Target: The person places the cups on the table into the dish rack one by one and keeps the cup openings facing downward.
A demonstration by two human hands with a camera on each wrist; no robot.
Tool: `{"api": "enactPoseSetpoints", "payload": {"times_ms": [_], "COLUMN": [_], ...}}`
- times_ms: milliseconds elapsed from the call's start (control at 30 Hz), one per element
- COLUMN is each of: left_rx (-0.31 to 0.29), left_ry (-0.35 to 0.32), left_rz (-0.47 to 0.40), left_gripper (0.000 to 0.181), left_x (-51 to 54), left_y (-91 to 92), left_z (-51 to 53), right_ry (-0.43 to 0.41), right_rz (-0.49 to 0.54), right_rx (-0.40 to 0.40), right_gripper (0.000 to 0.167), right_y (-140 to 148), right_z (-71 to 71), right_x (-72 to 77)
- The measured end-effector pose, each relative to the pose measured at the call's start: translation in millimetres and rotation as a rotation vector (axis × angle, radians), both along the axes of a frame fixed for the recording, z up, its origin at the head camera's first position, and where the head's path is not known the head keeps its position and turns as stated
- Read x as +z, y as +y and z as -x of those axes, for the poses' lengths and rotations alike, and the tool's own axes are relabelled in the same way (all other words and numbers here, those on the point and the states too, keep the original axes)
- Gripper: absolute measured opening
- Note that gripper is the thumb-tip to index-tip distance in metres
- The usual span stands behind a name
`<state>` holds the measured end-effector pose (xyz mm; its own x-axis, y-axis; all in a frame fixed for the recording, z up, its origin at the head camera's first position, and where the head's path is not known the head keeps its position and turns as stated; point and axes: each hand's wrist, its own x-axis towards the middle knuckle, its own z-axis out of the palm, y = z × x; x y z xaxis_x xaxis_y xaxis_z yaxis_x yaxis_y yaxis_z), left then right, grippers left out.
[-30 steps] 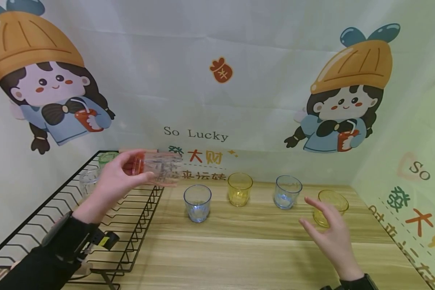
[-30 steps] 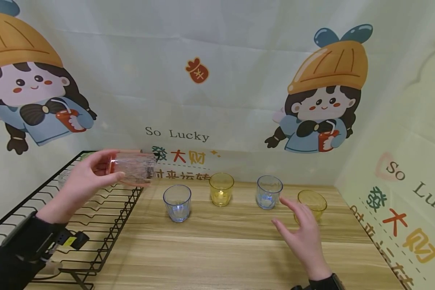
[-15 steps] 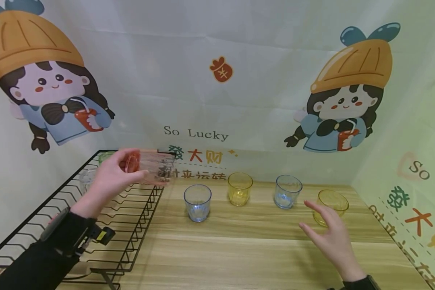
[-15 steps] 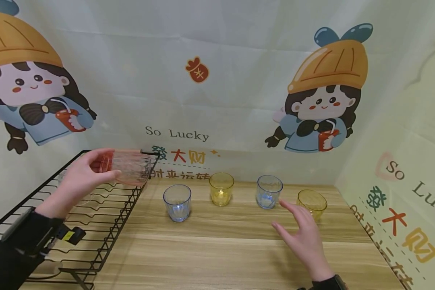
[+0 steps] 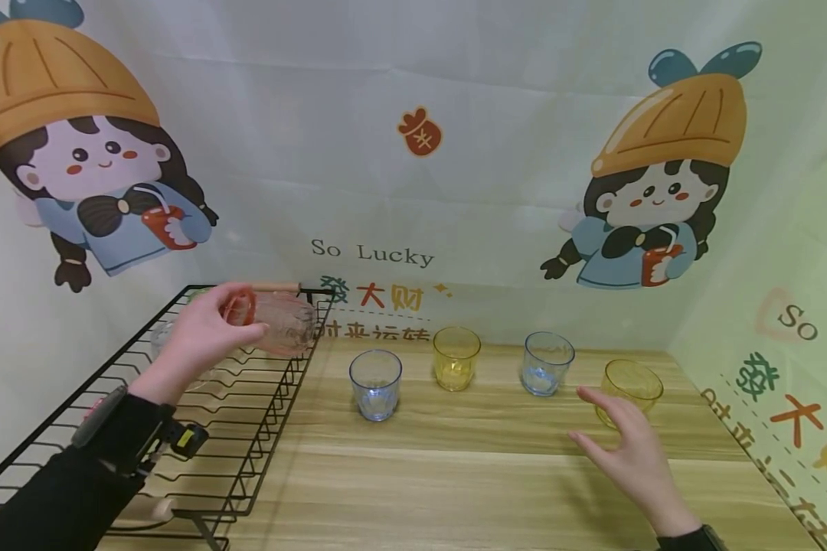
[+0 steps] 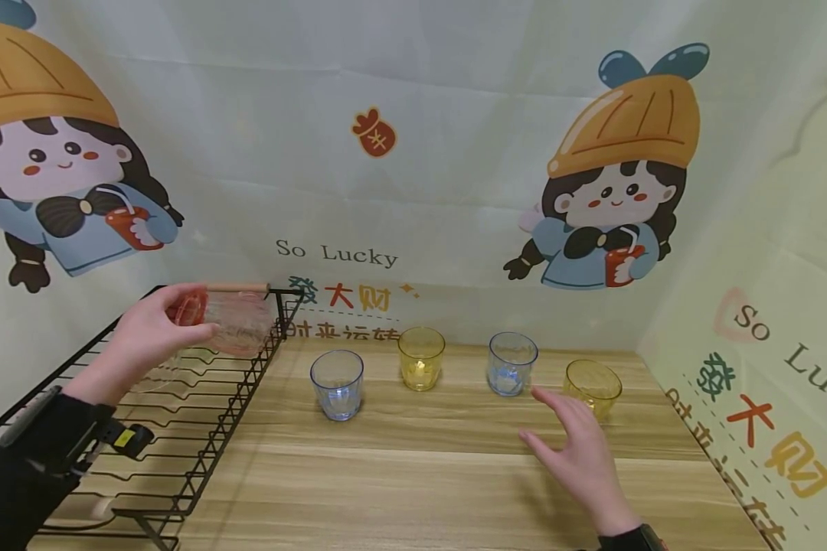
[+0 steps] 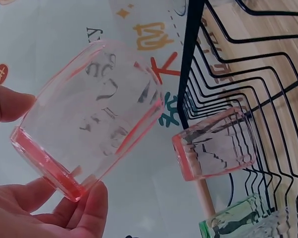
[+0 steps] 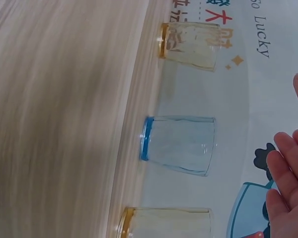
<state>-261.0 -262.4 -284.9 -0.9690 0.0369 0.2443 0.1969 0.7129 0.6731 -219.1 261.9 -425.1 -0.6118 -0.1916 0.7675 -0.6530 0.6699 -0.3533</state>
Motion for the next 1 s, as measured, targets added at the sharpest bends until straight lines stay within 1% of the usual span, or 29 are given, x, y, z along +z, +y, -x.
{"api": "enactPoseSetpoints", "payload": {"times_ms": [267, 367, 533, 667, 800, 933, 1000], "left_rx": [0.024, 0.028, 0.056, 0.080, 0.095, 0.101, 0.100], "left_ry": [0.014, 0.016, 0.032, 0.052, 0.063, 0.061, 0.049], "left_rz": [0.084, 0.096, 0.154, 0.212, 0.254, 0.282, 0.288], "left_gripper": [0.074, 0.075, 0.078, 0.078, 0.073, 0.071, 0.072], "left_x": [-5.8, -7.7, -10.1, -14.2, -18.4, -21.4, -22.9], "left_y": [-7.2, -10.7, -15.7, -19.6, -22.2, -23.8, -25.2], "left_z": [6.5, 9.5, 13.7, 16.8, 19.0, 21.1, 22.1], "right_ry": [-0.023, -0.038, -0.052, -0.049, -0.040, -0.043, -0.052], "right_rz": [-0.036, -0.053, -0.087, -0.102, -0.115, -0.127, -0.128], "right_rx": [-0.042, -0.061, -0.088, -0.094, -0.103, -0.103, -0.098], "right_gripper": [0.068, 0.068, 0.071, 0.072, 0.074, 0.074, 0.073], "right_y": [4.9, 6.8, 11.4, 14.8, 18.4, 20.5, 21.1], "right_z": [-1.8, -2.8, -3.4, -3.1, -3.1, -4.4, -5.3], "right_x": [-3.6, -4.9, -7.8, -9.7, -12.3, -12.0, -11.0]}}
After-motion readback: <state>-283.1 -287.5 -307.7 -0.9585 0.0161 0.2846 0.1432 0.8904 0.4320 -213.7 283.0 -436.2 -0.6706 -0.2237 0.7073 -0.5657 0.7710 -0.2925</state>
